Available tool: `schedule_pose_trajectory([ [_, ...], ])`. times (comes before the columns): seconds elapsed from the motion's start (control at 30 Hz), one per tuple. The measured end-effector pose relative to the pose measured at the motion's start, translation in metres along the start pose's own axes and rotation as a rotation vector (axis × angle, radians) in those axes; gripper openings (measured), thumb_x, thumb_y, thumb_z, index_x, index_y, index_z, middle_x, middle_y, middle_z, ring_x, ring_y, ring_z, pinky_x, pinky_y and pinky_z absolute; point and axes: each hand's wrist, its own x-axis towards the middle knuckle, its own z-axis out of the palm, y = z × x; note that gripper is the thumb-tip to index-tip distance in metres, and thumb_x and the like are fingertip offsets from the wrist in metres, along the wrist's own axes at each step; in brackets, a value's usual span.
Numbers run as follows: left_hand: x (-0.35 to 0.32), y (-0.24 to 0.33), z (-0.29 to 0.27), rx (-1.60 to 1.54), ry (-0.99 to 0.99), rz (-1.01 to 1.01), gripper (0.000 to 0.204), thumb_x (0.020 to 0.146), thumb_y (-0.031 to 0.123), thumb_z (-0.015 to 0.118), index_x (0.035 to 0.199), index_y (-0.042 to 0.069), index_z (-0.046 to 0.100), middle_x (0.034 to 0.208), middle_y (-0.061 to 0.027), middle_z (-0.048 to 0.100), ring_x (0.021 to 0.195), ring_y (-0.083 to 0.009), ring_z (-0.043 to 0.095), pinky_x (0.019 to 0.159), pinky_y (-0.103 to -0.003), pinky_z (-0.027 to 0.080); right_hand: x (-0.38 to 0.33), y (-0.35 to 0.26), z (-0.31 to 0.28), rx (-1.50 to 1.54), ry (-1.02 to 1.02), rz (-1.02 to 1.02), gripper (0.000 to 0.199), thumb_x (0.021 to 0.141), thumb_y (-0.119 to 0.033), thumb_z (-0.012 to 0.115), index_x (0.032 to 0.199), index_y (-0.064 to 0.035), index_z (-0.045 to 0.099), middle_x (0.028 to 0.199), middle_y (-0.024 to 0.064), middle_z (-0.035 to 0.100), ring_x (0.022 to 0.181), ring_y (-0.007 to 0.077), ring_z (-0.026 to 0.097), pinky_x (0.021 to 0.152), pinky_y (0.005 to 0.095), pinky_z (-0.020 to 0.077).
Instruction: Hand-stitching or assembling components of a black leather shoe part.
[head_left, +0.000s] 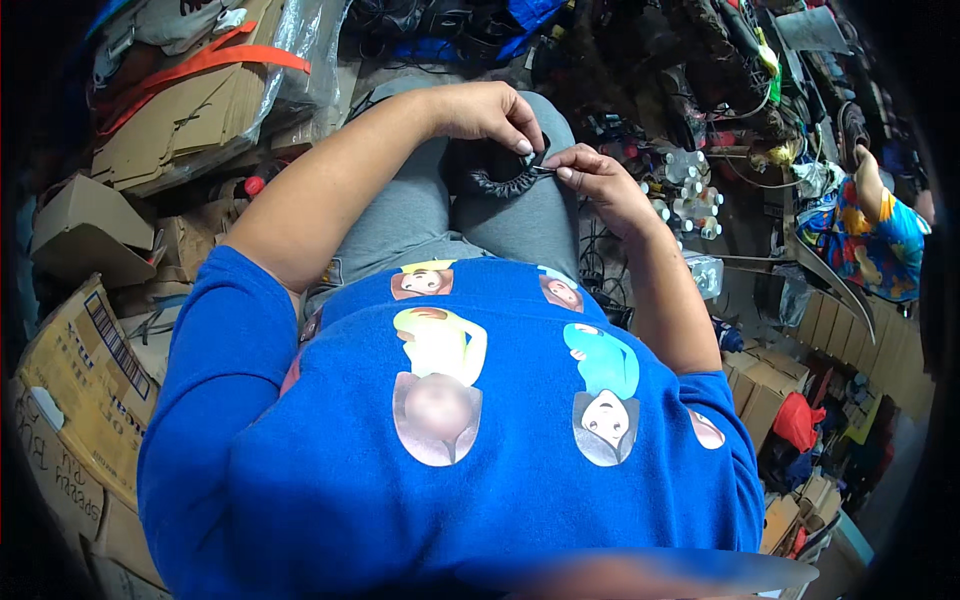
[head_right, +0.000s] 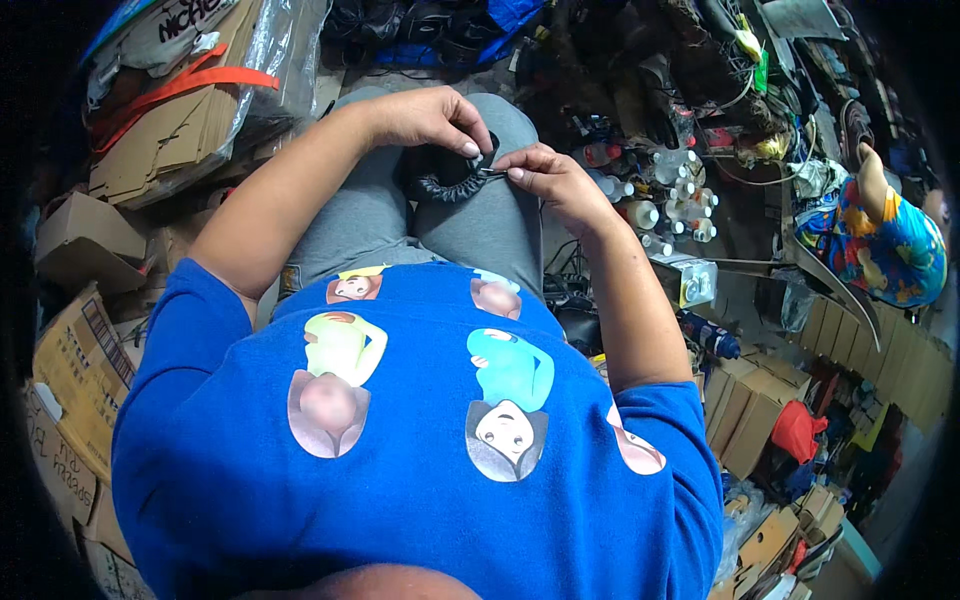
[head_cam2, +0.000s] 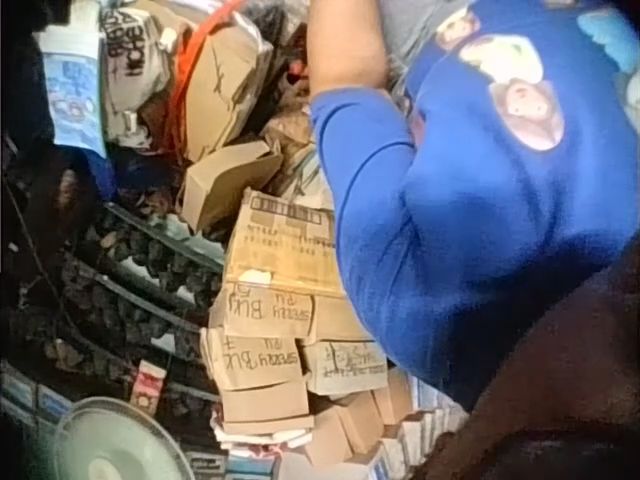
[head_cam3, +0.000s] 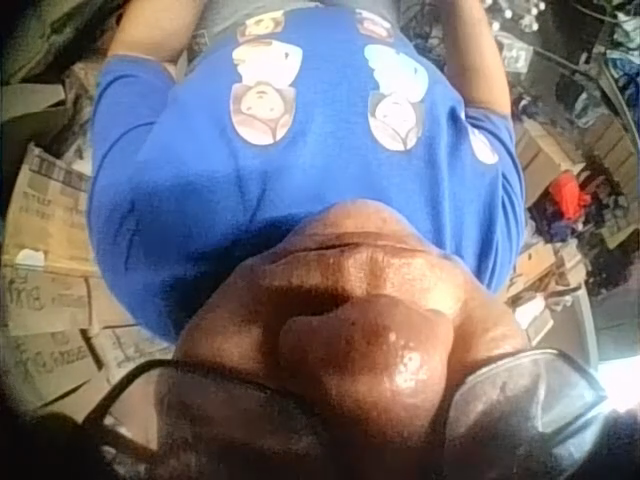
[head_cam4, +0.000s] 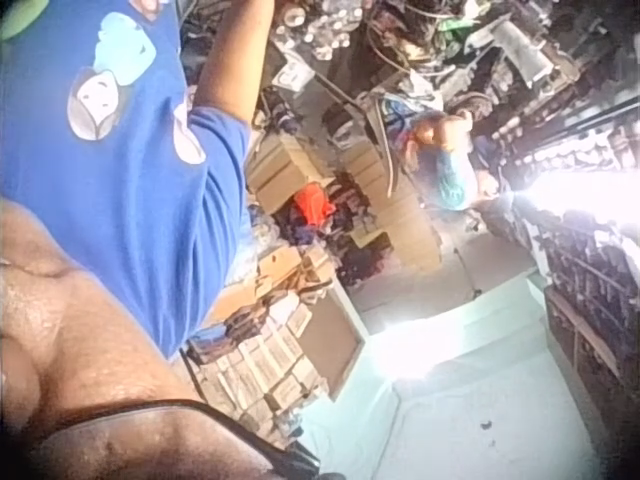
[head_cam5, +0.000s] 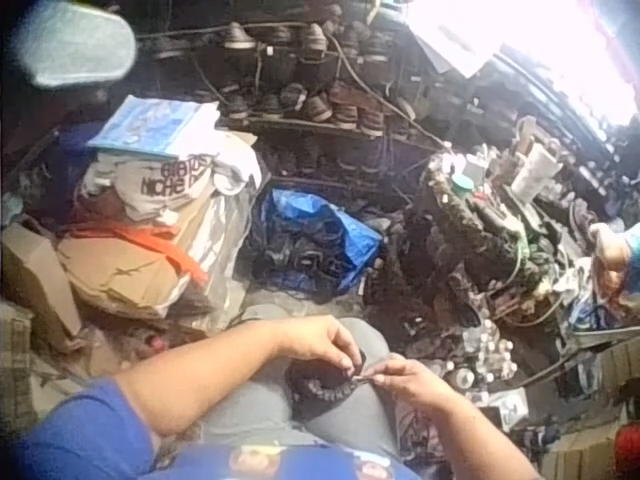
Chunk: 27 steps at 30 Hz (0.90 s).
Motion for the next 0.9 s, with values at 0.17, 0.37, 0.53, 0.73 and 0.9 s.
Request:
schedule_pose_trajectory([
  [0.17,-0.001,-0.005,0.002,-0.013,0.041,0.034,0.023,0.077,0.011,0.069,0.097,-0.001,0.067,0.088,-0.0038,0.067,0.083,-0.0103,0.060,0.080,-0.027,0.047,0.004,-0.002,0.013,-0.172,0.112,-0.107,0.017,0.083,-0.012,0.064,0.099,-0.0091,0.070,0.089,0.0009,0.054,0.088,0.0115,0.051,0.081,0.0251,0.0408],
  [0.37,-0.023,0.014,0.009,0.653,0.360,-0.092,0.023,0.078,0.026,0.069,0.087,0.004,0.066,0.078,-0.0111,0.065,0.072,-0.0195,0.062,0.065,-0.031,0.047,-0.008,-0.023,0.024,-0.518,0.256,-0.265,0.021,0.077,-0.007,0.068,0.096,-0.0151,0.071,0.076,0.0024,0.052,0.072,0.0148,0.052,0.067,0.0260,0.0436],
  [0.53,-0.046,0.015,0.004,0.681,0.373,-0.091,0.030,0.076,0.031,0.069,0.081,0.002,0.063,0.073,-0.0145,0.062,0.068,-0.0268,0.061,0.060,-0.036,0.044,0.002,-0.035,0.018,-0.406,0.238,-0.317,0.021,0.076,-0.016,0.071,0.096,-0.0107,0.069,0.072,0.0051,0.051,0.066,0.0155,0.050,0.062,0.0286,0.0435],
  [0.73,-0.062,0.009,0.005,0.791,0.461,0.072,0.030,0.079,0.034,0.065,0.080,0.004,0.063,0.071,-0.0155,0.061,0.070,-0.0332,0.060,0.064,-0.042,0.046,0.033,-0.053,0.021,-0.720,0.148,-0.049,0.027,0.082,-0.023,0.068,0.096,-0.0004,0.063,0.087,0.0083,0.055,0.080,0.0158,0.056,0.071,0.0277,0.0450],
  [0.9,-0.138,0.005,-0.045,0.538,0.486,-0.455,0.019,0.082,0.020,0.062,0.078,0.002,0.057,0.071,-0.0132,0.057,0.069,-0.0254,0.057,0.064,-0.037,0.045,0.026,-0.038,0.027,-0.734,0.227,-0.094,0.025,0.080,-0.024,0.070,0.089,-0.0008,0.064,0.086,0.0114,0.058,0.075,0.0194,0.058,0.069,0.0290,0.0460],
])
